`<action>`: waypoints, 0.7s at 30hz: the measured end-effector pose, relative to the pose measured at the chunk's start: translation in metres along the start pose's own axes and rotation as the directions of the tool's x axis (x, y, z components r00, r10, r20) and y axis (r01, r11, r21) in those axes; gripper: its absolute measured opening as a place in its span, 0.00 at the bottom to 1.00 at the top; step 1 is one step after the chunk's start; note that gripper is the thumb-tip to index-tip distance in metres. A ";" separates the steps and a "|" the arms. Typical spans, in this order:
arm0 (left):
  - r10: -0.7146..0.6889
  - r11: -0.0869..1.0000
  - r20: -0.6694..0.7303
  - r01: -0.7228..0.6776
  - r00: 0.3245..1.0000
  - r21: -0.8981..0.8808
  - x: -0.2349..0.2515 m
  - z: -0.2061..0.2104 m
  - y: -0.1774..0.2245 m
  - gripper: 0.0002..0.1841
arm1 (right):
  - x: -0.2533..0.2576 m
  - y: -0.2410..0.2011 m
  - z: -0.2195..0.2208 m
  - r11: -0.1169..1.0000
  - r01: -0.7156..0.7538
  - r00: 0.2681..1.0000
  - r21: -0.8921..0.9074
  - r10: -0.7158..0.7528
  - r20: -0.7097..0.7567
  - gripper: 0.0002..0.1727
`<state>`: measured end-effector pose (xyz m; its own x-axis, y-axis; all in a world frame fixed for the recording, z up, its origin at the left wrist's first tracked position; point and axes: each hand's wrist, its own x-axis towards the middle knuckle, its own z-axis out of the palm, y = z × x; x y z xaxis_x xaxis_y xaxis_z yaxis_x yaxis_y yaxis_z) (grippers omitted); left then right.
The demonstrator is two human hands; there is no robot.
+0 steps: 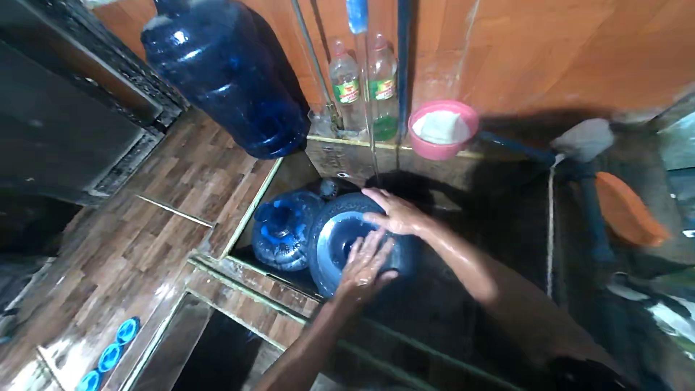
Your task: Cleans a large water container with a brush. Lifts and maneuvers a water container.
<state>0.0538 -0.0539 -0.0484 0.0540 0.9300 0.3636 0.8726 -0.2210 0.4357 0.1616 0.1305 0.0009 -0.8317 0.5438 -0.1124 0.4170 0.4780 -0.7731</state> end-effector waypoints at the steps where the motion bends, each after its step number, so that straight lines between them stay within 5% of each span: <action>1: -0.141 0.988 0.031 0.138 0.990 0.071 -0.009 -0.011 -0.006 0.31 | 0.016 0.003 -0.003 0.996 0.012 1.000 0.091 -0.014 0.019 0.35; 4: -0.489 0.856 -0.124 0.502 0.864 0.124 -0.038 -0.024 -0.029 0.44 | 0.044 0.023 -0.011 0.917 -0.051 0.992 0.395 0.000 0.130 0.26; 6: -0.749 0.662 -0.163 0.733 0.642 -0.157 -0.043 -0.026 -0.037 0.49 | 0.055 0.059 0.006 0.865 -0.082 0.994 0.495 0.033 0.107 0.28; 8: -0.908 0.392 -0.048 0.804 0.416 -0.448 -0.035 -0.029 -0.035 0.45 | 0.065 0.113 0.040 0.869 -0.066 0.996 0.490 0.085 -0.017 0.26; 9: -0.926 0.322 0.004 0.794 0.378 -0.517 -0.030 -0.032 -0.034 0.42 | 0.062 0.128 0.045 0.845 -0.183 0.980 0.502 0.194 0.031 0.25; 13: -0.918 0.251 0.094 0.747 0.386 -0.615 -0.024 -0.039 -0.037 0.38 | 0.039 0.212 0.084 0.696 -0.468 0.846 0.544 0.531 0.049 0.29; 17: -0.895 0.262 0.116 0.718 0.430 -0.644 -0.024 -0.041 -0.047 0.40 | -0.001 0.232 0.124 0.463 -0.413 0.743 0.784 0.669 -0.004 0.33; 21: -0.842 0.362 0.121 0.718 0.526 -0.595 -0.007 -0.064 -0.048 0.39 | -0.020 0.215 0.130 0.397 -0.328 0.689 0.857 0.721 -0.070 0.33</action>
<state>-0.0198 -0.0683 -0.0192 -0.6474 0.7106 -0.2755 0.0662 0.4125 0.9085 0.2201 0.1327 -0.2444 -0.2469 0.7680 -0.5910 0.1237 -0.5799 -0.8052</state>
